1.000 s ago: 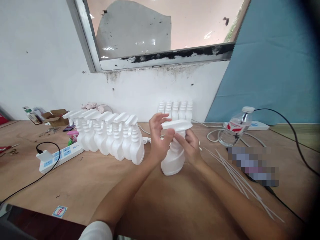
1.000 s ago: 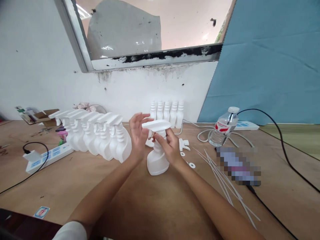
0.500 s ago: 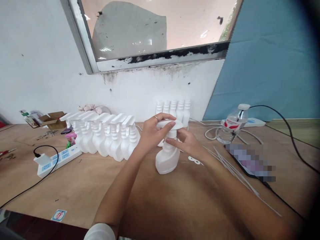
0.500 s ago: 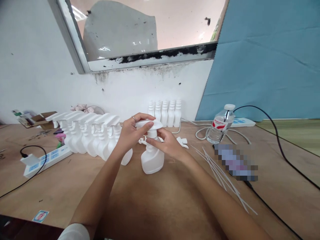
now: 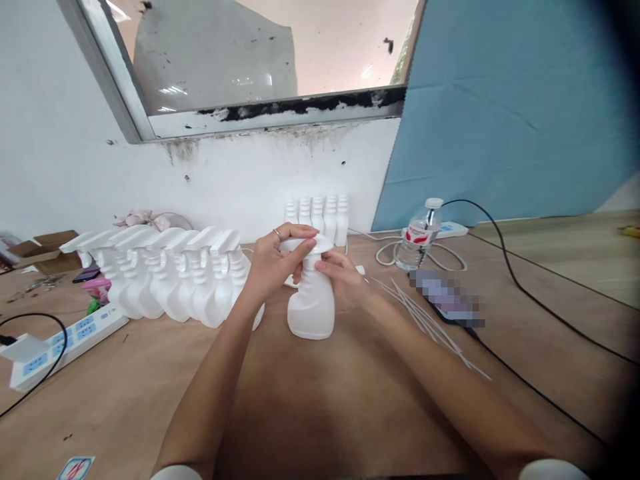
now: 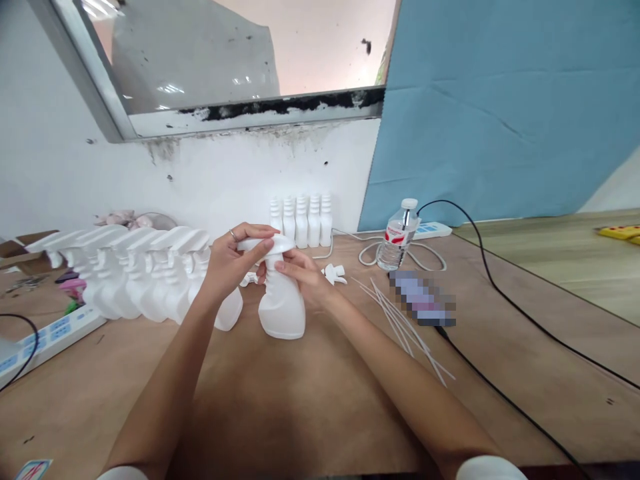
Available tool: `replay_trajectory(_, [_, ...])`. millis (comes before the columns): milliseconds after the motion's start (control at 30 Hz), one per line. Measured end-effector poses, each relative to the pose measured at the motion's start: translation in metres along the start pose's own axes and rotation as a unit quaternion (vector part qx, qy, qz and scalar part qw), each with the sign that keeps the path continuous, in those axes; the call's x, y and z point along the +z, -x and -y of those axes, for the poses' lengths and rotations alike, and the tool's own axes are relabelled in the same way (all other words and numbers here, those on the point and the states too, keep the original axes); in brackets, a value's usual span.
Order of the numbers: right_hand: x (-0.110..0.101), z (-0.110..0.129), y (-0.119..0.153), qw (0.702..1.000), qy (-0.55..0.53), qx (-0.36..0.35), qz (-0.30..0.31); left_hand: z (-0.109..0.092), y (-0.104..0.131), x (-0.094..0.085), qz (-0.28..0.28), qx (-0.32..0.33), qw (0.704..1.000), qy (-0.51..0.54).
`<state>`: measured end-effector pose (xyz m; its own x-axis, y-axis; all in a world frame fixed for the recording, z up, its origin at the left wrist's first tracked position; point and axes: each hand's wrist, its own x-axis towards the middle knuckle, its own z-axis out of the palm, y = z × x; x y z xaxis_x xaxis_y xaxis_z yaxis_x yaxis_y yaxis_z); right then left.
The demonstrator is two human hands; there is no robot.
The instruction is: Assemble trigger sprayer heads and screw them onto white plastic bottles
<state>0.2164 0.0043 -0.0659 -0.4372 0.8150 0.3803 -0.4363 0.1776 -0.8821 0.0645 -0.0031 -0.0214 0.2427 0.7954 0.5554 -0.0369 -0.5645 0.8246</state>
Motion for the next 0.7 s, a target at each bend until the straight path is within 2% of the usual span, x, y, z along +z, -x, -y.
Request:
replay_trajectory(100, [-0.001, -0.008, -0.001, 0.999, 0.027, -0.006, -0.047, -0.001, 0.001, 0.001, -0.001, 0.009, 1.0, -0.014])
replay_trajectory(300, [0.002, -0.013, 0.0, 1.0, 0.002, -0.031, 0.0, 0.001, -0.001, -0.002, 0.016, 0.002, 1.0, 0.024])
replay_trajectory(433, [0.008, -0.012, 0.0, 0.994, 0.092, -0.038, -0.054, 0.003, -0.002, -0.005, 0.025, 0.007, 0.999, 0.02])
replay_trajectory(567, [0.012, -0.012, 0.002, 0.998, 0.045, -0.035, -0.036, 0.002, -0.002, -0.005, 0.034, 0.012, 0.999, 0.02])
replay_trajectory(700, [0.014, -0.011, 0.003, 0.99, 0.114, -0.043, -0.066, 0.0, -0.001, -0.004, 0.048, 0.003, 0.998, 0.03])
